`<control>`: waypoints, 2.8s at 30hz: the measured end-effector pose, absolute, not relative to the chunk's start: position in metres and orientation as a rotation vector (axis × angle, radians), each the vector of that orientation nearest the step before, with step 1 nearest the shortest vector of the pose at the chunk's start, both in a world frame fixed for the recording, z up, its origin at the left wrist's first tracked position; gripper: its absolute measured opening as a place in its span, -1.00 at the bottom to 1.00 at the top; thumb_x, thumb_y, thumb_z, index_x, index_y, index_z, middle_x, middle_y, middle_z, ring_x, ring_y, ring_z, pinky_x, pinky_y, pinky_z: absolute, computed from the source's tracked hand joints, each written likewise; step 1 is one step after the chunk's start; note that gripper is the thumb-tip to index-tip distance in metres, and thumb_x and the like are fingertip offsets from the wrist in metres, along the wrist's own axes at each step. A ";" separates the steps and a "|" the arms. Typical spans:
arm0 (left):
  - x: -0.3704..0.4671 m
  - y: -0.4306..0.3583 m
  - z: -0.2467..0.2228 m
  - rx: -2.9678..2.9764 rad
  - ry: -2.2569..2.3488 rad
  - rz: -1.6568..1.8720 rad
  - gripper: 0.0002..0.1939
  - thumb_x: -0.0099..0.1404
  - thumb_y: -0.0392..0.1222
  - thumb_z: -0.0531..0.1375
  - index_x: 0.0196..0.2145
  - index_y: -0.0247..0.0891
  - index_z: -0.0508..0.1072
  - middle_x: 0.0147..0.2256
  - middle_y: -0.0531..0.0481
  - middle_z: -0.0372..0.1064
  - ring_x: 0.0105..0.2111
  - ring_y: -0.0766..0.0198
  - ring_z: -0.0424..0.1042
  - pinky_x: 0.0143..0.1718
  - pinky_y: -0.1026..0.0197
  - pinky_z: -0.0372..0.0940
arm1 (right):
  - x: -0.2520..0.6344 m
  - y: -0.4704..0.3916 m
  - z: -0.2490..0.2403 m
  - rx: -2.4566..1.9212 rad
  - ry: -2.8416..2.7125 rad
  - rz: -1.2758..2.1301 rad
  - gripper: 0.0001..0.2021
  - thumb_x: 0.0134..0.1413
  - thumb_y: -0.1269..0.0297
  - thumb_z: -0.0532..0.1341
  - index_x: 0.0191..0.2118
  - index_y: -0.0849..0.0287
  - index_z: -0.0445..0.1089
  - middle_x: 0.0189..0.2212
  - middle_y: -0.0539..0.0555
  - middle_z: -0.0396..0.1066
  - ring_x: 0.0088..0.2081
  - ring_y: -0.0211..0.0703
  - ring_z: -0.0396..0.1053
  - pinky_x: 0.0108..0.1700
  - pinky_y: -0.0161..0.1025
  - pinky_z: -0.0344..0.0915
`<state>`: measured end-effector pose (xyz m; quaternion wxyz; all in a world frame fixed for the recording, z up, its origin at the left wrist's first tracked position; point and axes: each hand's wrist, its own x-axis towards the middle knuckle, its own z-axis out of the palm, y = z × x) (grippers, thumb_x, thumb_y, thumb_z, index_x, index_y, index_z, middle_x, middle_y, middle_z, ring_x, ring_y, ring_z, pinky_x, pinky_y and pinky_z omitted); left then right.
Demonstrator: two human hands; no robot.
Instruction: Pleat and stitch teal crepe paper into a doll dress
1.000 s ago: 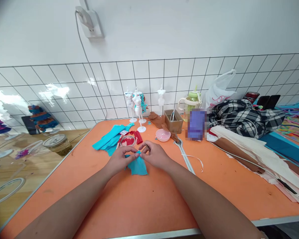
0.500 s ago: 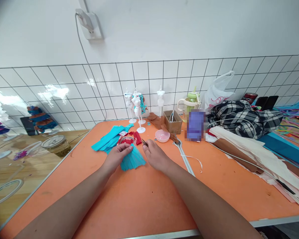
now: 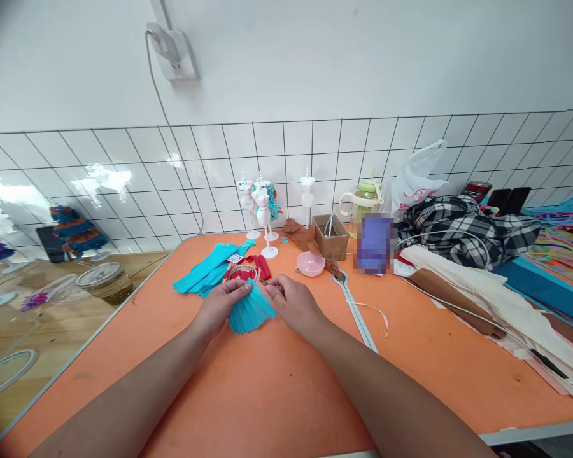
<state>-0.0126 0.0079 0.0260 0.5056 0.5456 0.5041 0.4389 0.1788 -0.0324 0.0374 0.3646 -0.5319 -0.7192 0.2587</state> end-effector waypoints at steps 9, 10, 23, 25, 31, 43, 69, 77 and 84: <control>-0.008 0.003 0.028 1.300 1.134 1.045 -0.61 -0.08 0.06 0.37 -0.38 -0.29 0.53 -0.36 -0.06 0.48 -0.31 0.15 0.42 -0.28 0.18 0.28 | 0.177 -0.035 0.038 -1.403 -1.908 0.566 -0.69 0.23 0.01 -0.02 -0.30 0.12 0.29 -0.53 -0.04 0.35 -0.49 -0.25 0.24 -0.47 -0.33 -0.02; -0.008 0.003 0.028 1.290 1.136 1.049 -0.61 -0.08 0.06 0.37 -0.38 -0.29 0.52 -0.37 -0.06 0.48 -0.32 0.15 0.42 -0.29 0.19 0.29 | 0.176 -0.035 0.037 -1.407 -1.896 0.576 -0.68 0.23 -0.01 -0.03 -0.32 0.12 0.29 -0.53 -0.03 0.35 -0.49 -0.25 0.25 -0.47 -0.33 -0.02; -0.008 0.002 0.027 1.223 1.110 1.059 -0.63 -0.06 0.04 0.37 -0.38 -0.29 0.51 -0.38 -0.02 0.46 -0.37 0.21 0.41 -0.33 0.21 0.29 | 0.168 -0.033 0.027 -1.415 -1.689 0.624 -0.63 0.23 -0.07 -0.06 -0.38 0.10 0.21 -0.58 -0.07 0.31 -0.52 -0.25 0.27 -0.48 -0.34 0.03; -0.007 0.002 0.026 1.229 1.117 1.064 -0.62 -0.06 0.05 0.37 -0.38 -0.30 0.50 -0.39 -0.03 0.46 -0.38 0.21 0.41 -0.33 0.21 0.29 | 0.168 -0.032 0.026 -1.452 -1.721 0.582 -0.63 0.22 -0.07 -0.05 -0.39 0.11 0.22 -0.56 -0.05 0.33 -0.50 -0.24 0.26 -0.48 -0.33 0.00; -0.007 0.003 0.025 1.277 1.141 1.063 -0.60 -0.05 0.09 0.36 -0.38 -0.29 0.50 -0.39 -0.03 0.45 -0.35 0.19 0.41 -0.32 0.21 0.28 | 0.168 -0.031 0.023 -1.490 -1.756 0.577 -0.61 0.22 -0.08 -0.06 -0.39 0.11 0.25 -0.57 -0.05 0.31 -0.51 -0.25 0.24 -0.49 -0.33 -0.02; -0.005 0.002 0.023 1.236 1.108 1.073 -0.57 -0.08 0.08 0.37 -0.35 -0.30 0.50 -0.39 -0.04 0.46 -0.38 0.20 0.42 -0.35 0.22 0.31 | 0.168 -0.029 0.023 -1.479 -1.762 0.605 -0.61 0.21 -0.07 -0.04 -0.43 0.12 0.22 -0.58 -0.06 0.27 -0.52 -0.26 0.21 -0.50 -0.34 -0.03; -0.002 -0.002 0.028 1.100 1.044 1.040 -0.60 -0.08 0.01 0.40 -0.34 -0.31 0.51 -0.37 -0.05 0.45 -0.36 0.21 0.42 -0.34 0.21 0.33 | 0.167 -0.028 0.021 -1.450 -1.734 0.676 -0.64 0.21 -0.02 -0.03 -0.45 0.12 0.20 -0.57 -0.07 0.27 -0.50 -0.27 0.22 -0.49 -0.34 0.02; -0.003 -0.001 0.026 1.107 1.055 1.050 -0.63 -0.06 0.00 0.39 -0.36 -0.30 0.52 -0.37 -0.05 0.46 -0.35 0.21 0.41 -0.31 0.20 0.31 | 0.168 -0.032 0.024 -1.455 -1.739 0.675 -0.64 0.23 -0.02 -0.04 -0.45 0.13 0.20 -0.57 -0.07 0.26 -0.50 -0.28 0.23 -0.49 -0.36 0.01; -0.004 0.001 0.024 1.141 1.057 1.039 -0.63 -0.04 0.02 0.38 -0.34 -0.29 0.52 -0.36 -0.04 0.46 -0.30 0.16 0.43 -0.30 0.19 0.29 | 0.166 -0.035 0.027 -1.436 -1.716 0.746 -0.65 0.24 -0.02 -0.03 -0.39 0.13 0.22 -0.54 -0.07 0.30 -0.53 -0.30 0.26 -0.52 -0.38 0.02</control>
